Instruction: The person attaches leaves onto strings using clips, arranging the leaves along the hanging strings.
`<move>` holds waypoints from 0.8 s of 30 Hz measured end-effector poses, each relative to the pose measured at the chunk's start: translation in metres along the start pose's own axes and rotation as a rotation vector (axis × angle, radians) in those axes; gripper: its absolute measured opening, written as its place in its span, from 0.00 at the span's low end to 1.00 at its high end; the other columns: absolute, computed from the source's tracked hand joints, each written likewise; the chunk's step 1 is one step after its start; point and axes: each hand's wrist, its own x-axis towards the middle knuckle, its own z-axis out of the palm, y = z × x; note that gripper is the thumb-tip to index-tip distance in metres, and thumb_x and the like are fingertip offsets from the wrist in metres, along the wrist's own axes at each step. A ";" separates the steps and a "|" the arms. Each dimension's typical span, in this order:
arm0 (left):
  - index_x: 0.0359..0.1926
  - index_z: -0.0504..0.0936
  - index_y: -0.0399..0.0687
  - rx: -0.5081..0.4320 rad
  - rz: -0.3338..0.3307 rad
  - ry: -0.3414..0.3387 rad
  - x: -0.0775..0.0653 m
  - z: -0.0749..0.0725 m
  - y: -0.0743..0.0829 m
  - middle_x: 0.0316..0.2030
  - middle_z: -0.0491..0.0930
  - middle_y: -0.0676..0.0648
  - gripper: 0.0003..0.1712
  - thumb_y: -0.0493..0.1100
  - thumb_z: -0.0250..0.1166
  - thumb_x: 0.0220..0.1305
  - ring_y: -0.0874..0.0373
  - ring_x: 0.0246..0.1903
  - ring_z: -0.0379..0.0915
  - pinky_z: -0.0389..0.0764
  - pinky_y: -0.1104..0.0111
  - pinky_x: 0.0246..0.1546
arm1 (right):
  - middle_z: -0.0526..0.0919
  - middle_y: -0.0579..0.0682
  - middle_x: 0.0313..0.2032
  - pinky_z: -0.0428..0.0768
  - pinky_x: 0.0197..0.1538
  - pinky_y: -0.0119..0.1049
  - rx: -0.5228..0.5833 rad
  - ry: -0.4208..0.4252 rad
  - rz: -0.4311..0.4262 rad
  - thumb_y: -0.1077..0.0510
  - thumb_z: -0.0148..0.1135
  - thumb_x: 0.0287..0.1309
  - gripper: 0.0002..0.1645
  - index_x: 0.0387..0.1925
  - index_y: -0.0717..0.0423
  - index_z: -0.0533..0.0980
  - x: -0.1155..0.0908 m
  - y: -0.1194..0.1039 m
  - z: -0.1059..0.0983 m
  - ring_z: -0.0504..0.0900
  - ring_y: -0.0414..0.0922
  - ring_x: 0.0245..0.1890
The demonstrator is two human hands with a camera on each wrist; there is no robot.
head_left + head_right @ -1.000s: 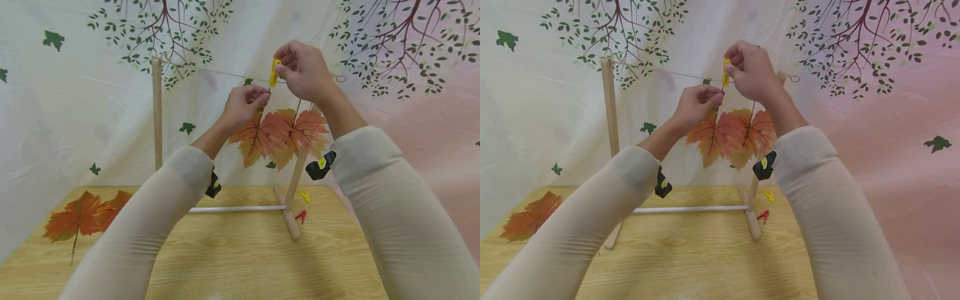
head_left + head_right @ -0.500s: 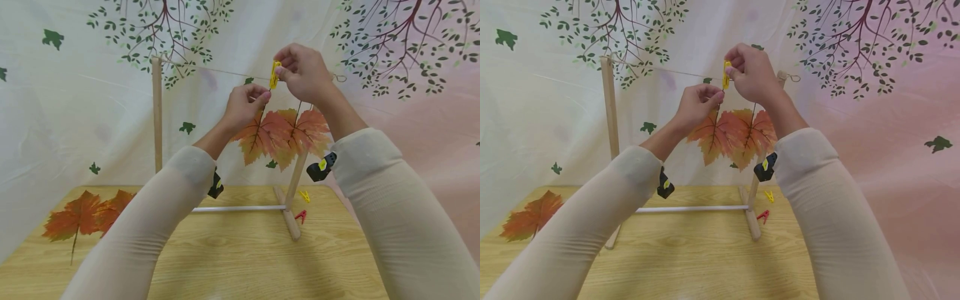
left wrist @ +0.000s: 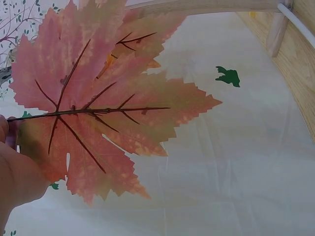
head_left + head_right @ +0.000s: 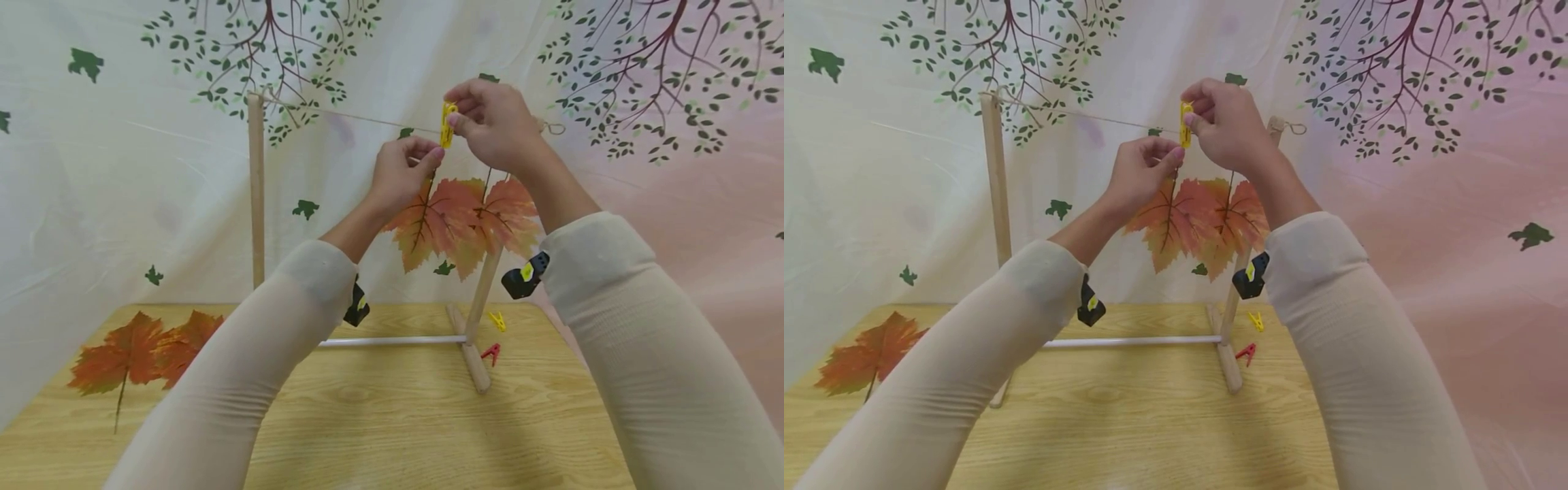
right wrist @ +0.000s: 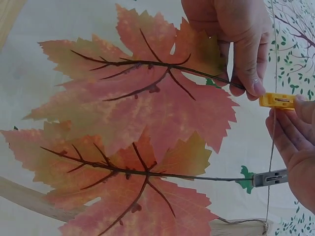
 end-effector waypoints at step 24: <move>0.48 0.85 0.37 -0.008 0.022 -0.005 -0.007 -0.004 -0.008 0.40 0.84 0.43 0.15 0.45 0.63 0.74 0.54 0.39 0.80 0.81 0.69 0.42 | 0.79 0.52 0.61 0.77 0.61 0.44 0.044 -0.027 -0.007 0.48 0.55 0.76 0.27 0.71 0.53 0.70 -0.002 0.005 0.000 0.78 0.46 0.61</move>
